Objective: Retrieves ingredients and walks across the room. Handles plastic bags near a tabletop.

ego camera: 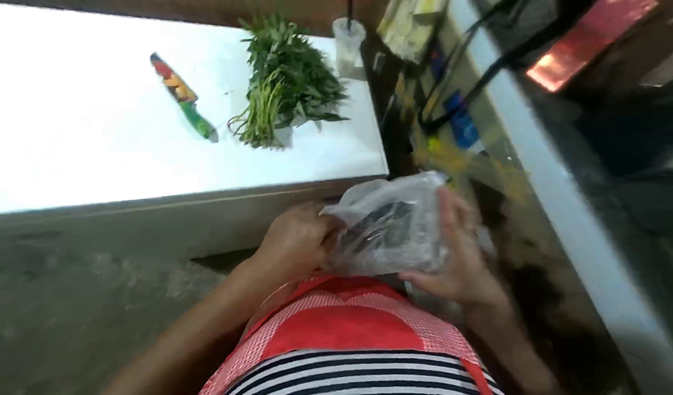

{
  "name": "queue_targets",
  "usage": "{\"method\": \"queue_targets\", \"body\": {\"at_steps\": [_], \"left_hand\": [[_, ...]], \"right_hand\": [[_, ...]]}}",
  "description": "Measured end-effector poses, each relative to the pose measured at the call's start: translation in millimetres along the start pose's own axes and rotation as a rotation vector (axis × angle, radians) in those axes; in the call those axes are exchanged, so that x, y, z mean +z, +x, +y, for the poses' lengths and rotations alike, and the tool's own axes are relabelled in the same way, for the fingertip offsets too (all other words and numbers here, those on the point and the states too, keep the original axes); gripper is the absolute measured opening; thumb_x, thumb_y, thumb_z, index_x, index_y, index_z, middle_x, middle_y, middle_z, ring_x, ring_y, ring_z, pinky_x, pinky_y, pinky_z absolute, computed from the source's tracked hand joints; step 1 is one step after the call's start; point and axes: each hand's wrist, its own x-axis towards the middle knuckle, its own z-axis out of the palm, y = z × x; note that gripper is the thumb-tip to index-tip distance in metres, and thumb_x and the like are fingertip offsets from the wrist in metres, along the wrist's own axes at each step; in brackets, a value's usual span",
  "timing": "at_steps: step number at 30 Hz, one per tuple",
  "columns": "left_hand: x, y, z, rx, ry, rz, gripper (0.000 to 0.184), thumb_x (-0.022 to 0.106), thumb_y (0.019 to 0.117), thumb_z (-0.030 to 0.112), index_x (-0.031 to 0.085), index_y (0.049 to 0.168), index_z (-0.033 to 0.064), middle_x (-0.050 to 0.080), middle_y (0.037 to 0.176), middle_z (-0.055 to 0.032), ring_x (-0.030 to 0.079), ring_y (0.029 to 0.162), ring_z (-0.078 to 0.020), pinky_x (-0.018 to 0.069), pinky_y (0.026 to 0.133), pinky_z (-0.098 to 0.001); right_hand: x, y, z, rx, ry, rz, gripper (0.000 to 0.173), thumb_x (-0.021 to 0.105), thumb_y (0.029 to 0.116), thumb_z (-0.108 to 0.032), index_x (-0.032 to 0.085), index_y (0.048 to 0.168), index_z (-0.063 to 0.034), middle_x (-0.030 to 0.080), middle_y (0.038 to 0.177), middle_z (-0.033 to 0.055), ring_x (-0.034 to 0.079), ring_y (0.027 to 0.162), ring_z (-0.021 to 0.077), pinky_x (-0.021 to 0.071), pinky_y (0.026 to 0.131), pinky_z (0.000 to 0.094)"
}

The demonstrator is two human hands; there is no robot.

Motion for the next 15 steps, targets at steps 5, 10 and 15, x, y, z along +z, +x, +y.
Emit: {"method": "queue_targets", "body": {"at_steps": [5, 10, 15], "left_hand": [[30.7, 4.1, 18.6, 0.071, -0.497, -0.174, 0.023, 0.061, 0.1005, 0.023, 0.076, 0.110, 0.0079, 0.076, 0.104, -0.0047, 0.070, 0.099, -0.0108, 0.0556, 0.094, -0.0350], [32.2, 14.6, 24.3, 0.047, -0.206, -0.132, 0.034, 0.065, 0.0969, 0.031, 0.071, 0.126, 0.0155, 0.069, 0.122, -0.0165, 0.065, 0.115, -0.0348, 0.0532, 0.097, -0.0547], [30.6, 20.3, 18.4, -0.122, -0.189, -0.237, 0.065, 0.080, 0.0826, 0.045, 0.061, 0.139, 0.0177, 0.049, 0.147, -0.0244, 0.052, 0.132, -0.0386, 0.0477, 0.106, -0.0538]], "right_hand": [[63.8, 0.1, 25.7, 0.252, 0.255, -0.222, 0.107, 0.092, 0.0652, -0.020, 0.037, 0.154, 0.0077, 0.039, 0.155, 0.0299, 0.050, 0.137, 0.0322, 0.0477, 0.111, 0.0416], [76.5, -2.4, 26.6, 0.593, 0.311, -0.159, 0.033, 0.068, 0.0873, -0.001, 0.066, 0.119, 0.0073, 0.070, 0.115, 0.0181, 0.068, 0.106, 0.0191, 0.0548, 0.097, 0.0360], [64.4, -3.8, 31.3, 0.641, 0.707, -0.071, 0.023, 0.058, 0.0899, 0.004, 0.069, 0.110, 0.0043, 0.072, 0.097, 0.0045, 0.068, 0.088, 0.0039, 0.0589, 0.082, 0.0262]]}}
